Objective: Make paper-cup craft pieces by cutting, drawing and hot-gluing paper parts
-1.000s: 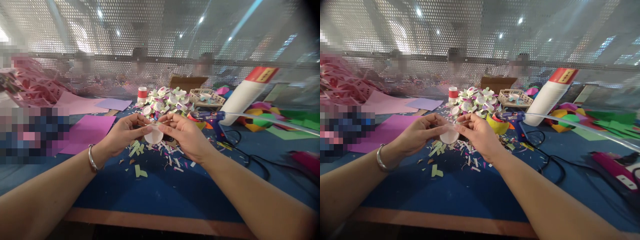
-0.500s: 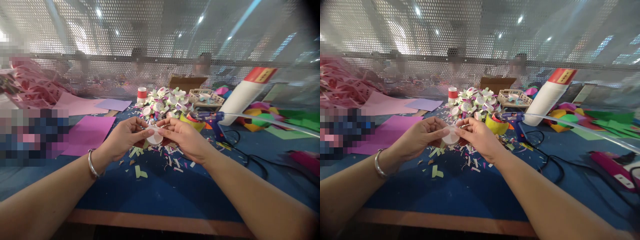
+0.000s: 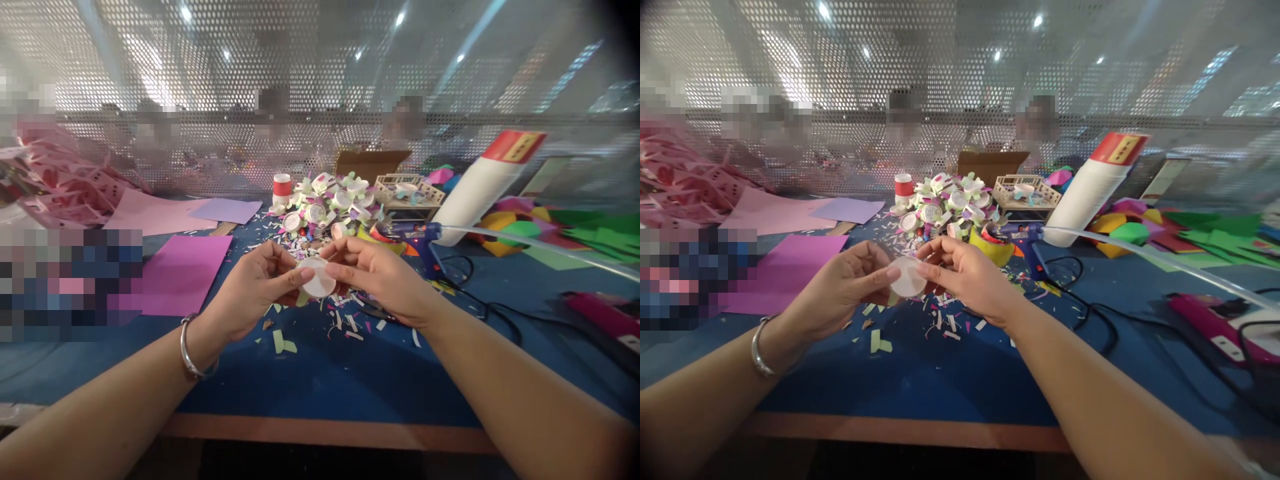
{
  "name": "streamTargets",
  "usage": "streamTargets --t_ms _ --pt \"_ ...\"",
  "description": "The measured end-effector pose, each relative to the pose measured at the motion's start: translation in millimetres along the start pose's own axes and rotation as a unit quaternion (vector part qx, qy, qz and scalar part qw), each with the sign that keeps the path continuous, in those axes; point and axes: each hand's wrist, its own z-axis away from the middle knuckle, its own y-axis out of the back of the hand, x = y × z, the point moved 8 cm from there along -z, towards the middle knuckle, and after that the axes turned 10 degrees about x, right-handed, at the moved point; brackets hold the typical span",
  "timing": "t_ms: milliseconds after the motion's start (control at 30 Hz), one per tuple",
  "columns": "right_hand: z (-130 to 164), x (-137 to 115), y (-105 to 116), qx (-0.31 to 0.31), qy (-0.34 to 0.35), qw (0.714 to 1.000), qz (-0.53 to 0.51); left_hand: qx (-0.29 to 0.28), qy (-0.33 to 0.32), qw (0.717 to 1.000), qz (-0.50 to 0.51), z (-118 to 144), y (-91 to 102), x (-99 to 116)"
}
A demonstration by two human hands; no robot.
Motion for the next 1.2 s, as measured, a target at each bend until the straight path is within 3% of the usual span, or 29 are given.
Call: streamTargets --t_ms 133,333,567,700,900,1100,1200 --pt "3 -3 6 -0.016 -0.013 1.000 0.004 -0.046 0.024 0.998 -0.044 3 -2.2 1" --pt "8 14 4 -0.109 -0.077 0.990 0.040 -0.051 -0.076 0.987 -0.136 -7 4.2 13" --pt "13 25 -6 -0.210 -0.116 0.969 0.063 -0.199 0.037 0.967 -0.152 -5 -16.5 -13" --pt "10 24 -4 -0.221 -0.101 0.967 0.080 -0.244 0.037 0.958 -0.143 -2 -21.2 -17" --pt "12 15 0 -0.207 -0.062 0.971 0.103 -0.248 0.048 0.967 -0.042 -3 -28.4 -18" --pt "15 10 1 -0.193 -0.043 0.972 0.128 -0.310 0.114 0.942 -0.051 7 -41.1 -25" --pt "17 10 2 -0.189 -0.038 0.972 0.135 -0.300 0.096 0.948 -0.047 7 -40.8 -23"
